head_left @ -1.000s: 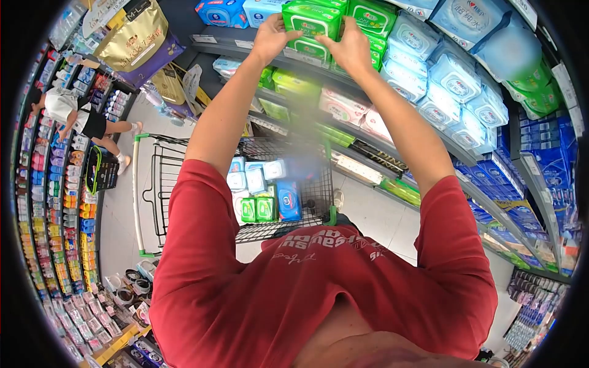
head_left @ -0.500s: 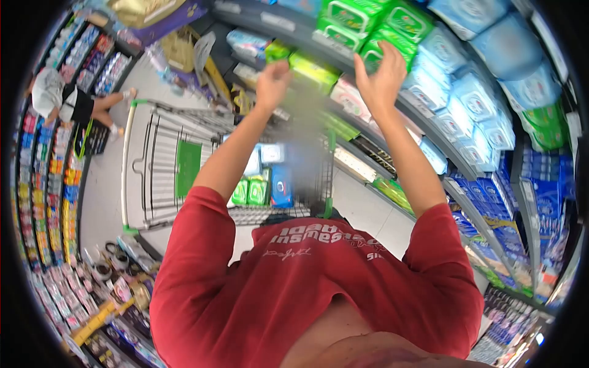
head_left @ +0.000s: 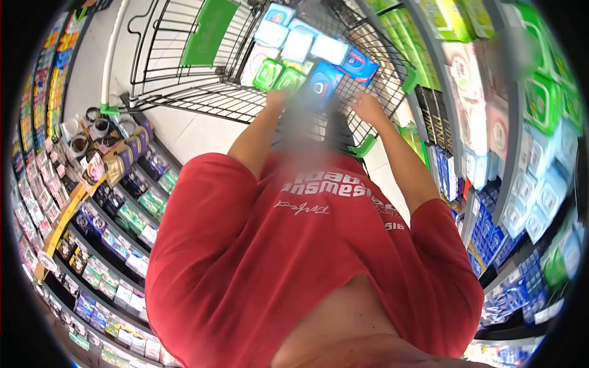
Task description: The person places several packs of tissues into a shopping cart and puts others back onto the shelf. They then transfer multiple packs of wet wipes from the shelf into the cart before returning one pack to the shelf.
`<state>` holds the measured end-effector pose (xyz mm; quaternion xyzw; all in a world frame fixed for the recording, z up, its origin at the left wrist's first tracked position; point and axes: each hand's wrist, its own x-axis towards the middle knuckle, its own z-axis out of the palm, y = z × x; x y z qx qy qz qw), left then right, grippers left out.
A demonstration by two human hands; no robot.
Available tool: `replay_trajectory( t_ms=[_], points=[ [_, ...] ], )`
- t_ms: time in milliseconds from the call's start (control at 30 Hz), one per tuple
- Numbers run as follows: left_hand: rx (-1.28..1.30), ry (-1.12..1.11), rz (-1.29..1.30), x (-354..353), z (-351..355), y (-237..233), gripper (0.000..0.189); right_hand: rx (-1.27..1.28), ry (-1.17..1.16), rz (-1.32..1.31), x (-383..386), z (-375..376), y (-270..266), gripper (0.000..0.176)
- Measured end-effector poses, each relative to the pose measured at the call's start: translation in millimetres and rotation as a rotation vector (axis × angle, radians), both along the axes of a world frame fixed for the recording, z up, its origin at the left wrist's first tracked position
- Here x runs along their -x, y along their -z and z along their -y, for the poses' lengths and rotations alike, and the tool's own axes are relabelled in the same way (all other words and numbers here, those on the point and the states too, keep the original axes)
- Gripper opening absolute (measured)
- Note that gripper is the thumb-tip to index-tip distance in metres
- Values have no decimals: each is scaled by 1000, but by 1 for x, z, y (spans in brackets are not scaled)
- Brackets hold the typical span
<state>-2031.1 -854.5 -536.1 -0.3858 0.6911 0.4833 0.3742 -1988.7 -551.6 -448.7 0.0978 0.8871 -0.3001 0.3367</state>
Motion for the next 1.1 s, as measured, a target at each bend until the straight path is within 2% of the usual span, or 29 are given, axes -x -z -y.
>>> replay_trajectory(
  t_ms=[67, 100, 167, 200, 267, 300, 333, 367, 400, 433, 500, 567, 600, 633, 667, 700, 733, 800, 867, 900, 1000, 1067, 1100],
  points=[
    [143, 528, -172, -25, 14, 91, 15, 68, 6, 34, 6, 26, 32, 48],
    [148, 522, -155, -26, 13, 92, 15, 105, -2, 122, 14, 39, 52, 56],
    [-52, -172, -90, -16, -2, 61, 32, 40, -88, 115, 40, 70, 52, 58],
    [-43, -170, -76, -10, -2, 50, 32, -30, -173, 91, 49, 83, 54, 60],
    [-112, -247, -17, 7, -4, 12, 40, 28, -164, 79, 58, 103, 97, 63],
    [-260, -1053, 100, 41, -21, -50, 36, 84, -157, 24, 64, 114, 108, 64],
    [-246, -1050, 108, 35, -4, -12, 36, 139, -150, -38, 72, 124, 116, 64],
    [-339, -969, 183, 20, 24, 51, 34, 147, -141, -26, 78, 133, 123, 64],
    [-432, -884, 259, 10, 40, 90, 32, 208, -97, 86, 83, 141, 129, 67],
    [-423, -877, 268, 6, 43, 98, 32, 267, -53, 195, 86, 146, 133, 69],
    [-614, -1020, 312, -1, 44, 110, 27, 262, -72, 149, 83, 152, 133, 68],
    [-616, -1027, 366, -2, 42, 109, 26, 253, -91, 96, 75, 151, 136, 66],
    [-629, -1043, 406, 1, 39, 106, 25, 333, -45, 167, 74, 149, 134, 64],
    [-634, -1031, 403, 9, 24, 76, 25, 411, 1, 233, 72, 145, 134, 62],
    [-487, -950, 304, 19, -1, 21, 25, 406, 9, 219, 66, 140, 135, 62],
    [-345, -866, 200, 27, -17, -14, 26, 443, 79, 171, 54, 136, 136, 62],
    [-360, -851, 187, 26, -14, -6, 26, 480, 147, 118, 47, 132, 134, 63],
    [-368, -460, 191, 14, 4, 27, 31, 466, 251, 37, 41, 122, 105, 58],
    [-384, -423, 163, 19, -6, -6, 35, 486, 493, 154, 48, 105, 62, 52],
    [-392, -330, 140, 25, -15, -28, 38, 480, 498, 35, 41, 97, 72, 51],
    [-547, 32, 8, 46, -33, -69, 49, 434, 522, -99, 41, 62, 34, 48],
    [-465, 191, -120, 67, -61, -102, 56, 423, 564, -121, 49, 30, -36, 57],
    [-455, 329, -189, 81, -79, -126, 59, 568, 678, -145, 49, 12, -70, 63]
  ],
)
